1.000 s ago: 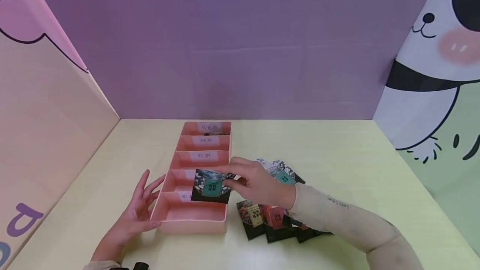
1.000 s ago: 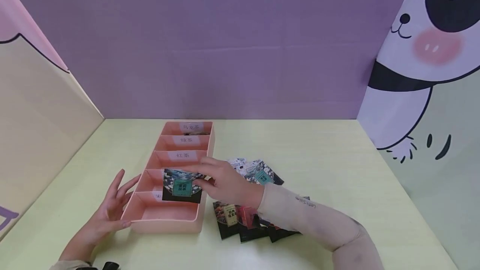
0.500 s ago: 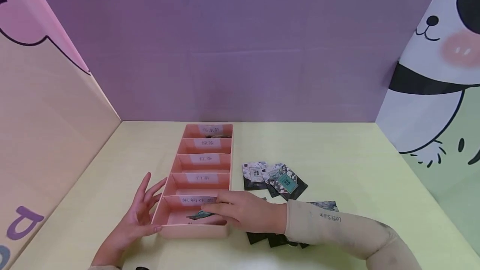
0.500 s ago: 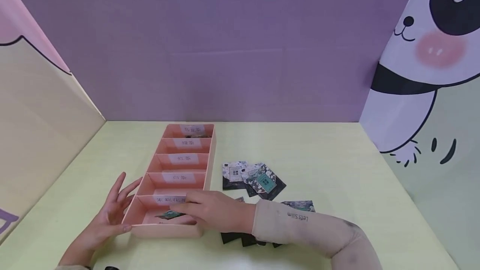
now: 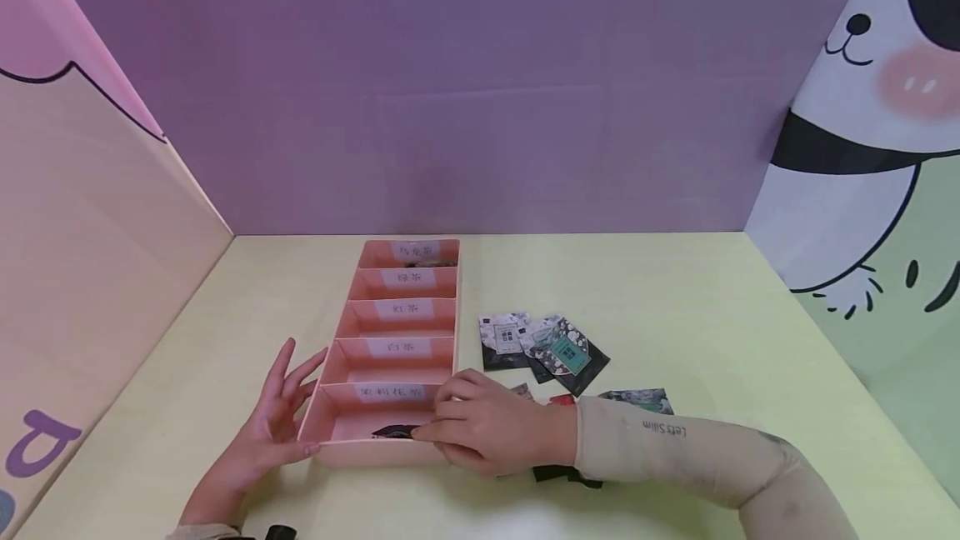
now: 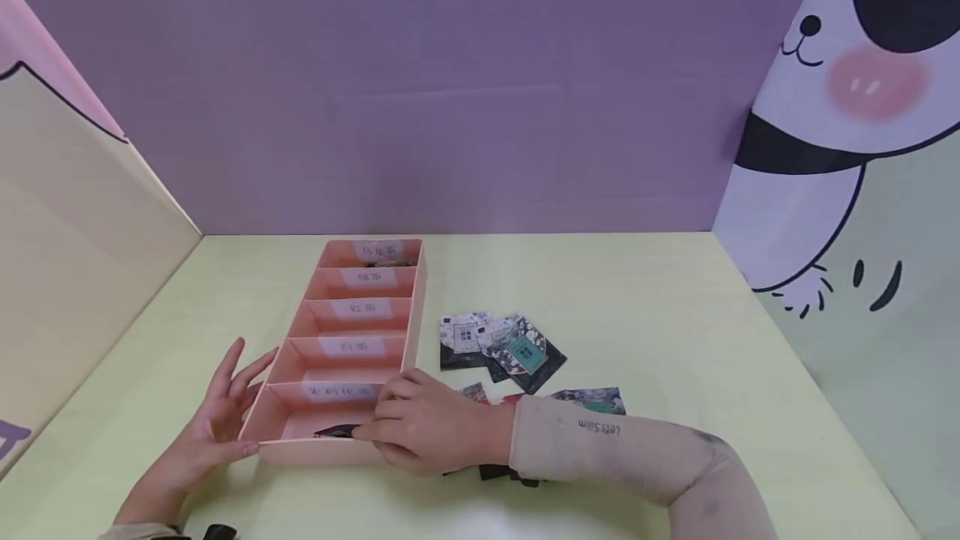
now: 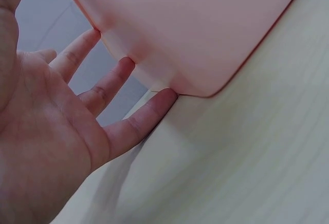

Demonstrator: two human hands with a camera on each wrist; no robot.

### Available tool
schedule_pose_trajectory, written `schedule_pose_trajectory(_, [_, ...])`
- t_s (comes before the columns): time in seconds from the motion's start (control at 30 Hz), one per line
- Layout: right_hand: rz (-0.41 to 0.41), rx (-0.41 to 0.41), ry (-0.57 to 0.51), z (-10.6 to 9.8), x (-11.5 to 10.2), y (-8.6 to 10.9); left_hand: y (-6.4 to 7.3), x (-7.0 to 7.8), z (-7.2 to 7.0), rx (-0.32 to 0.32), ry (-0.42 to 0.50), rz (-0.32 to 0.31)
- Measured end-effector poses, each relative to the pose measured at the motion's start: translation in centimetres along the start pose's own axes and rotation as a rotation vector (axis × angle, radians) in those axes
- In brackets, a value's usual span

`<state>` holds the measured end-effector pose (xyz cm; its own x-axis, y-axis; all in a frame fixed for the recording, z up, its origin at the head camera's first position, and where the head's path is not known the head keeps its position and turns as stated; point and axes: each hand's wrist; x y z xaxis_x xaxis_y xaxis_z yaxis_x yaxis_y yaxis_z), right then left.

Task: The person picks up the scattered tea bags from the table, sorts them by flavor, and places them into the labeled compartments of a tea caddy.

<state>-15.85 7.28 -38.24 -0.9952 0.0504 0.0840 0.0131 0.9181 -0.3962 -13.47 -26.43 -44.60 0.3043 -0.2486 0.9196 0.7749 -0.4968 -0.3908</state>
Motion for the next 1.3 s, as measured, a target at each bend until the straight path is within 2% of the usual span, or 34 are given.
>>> schedule_pose_trajectory(0.23, [-0.065, -0.011, 0.002, -0.8, 1.0, 0.5, 0.1, 0.0, -0.1, 0.005, -0.001, -0.011])
schedule_pose_trajectory(0.37, [-0.039, 0.039, 0.034, -1.7, 2.4, 1.6, 0.0, 0.0, -0.2, -0.003, -0.008, 0.009])
schedule_pose_trajectory(0.5, [0.113, 0.052, 0.077, -3.0, 5.3, 3.9, -0.2, 0.0, -0.1, 0.008, -0.003, -0.004])
schedule_pose_trajectory(0.6, [0.288, -0.054, 0.082, -3.9, 7.2, 6.1, -0.1, -0.1, 0.0, 0.019, 0.007, -0.024])
schedule_pose_trajectory(0.7, [0.422, -0.189, 0.082, -4.4, 8.4, 8.4, 0.1, -0.2, 0.1, 0.016, 0.013, -0.020])
schedule_pose_trajectory(0.77, [0.505, -0.265, 0.047, -4.7, 9.0, 9.7, 0.1, -0.1, 0.1, 0.014, 0.014, -0.016])
schedule_pose_trajectory(0.9, [0.671, -0.363, -0.081, -5.0, 9.9, 11.7, 0.0, 0.3, 0.2, 0.016, -0.004, -0.018])
schedule_pose_trajectory(1.0, [0.754, -0.396, -0.158, -5.2, 10.3, 12.3, -0.2, 0.4, 0.2, 0.023, -0.014, -0.024])
schedule_pose_trajectory(1.17, [0.811, -0.435, -0.196, -4.9, 10.5, 12.4, -0.2, 0.2, 0.3, 0.030, 0.000, -0.023])
schedule_pose_trajectory(1.3, [0.833, -0.400, -0.270, -4.3, 10.4, 12.5, 0.0, 0.2, 0.1, 0.009, 0.013, -0.009])
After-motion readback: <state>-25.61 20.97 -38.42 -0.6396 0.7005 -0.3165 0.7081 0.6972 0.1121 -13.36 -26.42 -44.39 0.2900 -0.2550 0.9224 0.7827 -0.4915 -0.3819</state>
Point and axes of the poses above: each hand's wrist, its own y-axis away from the middle knuckle, its own z-axis out of the palm, x = y × z, and after that the axes turned 4 degrees about -z, right-handed
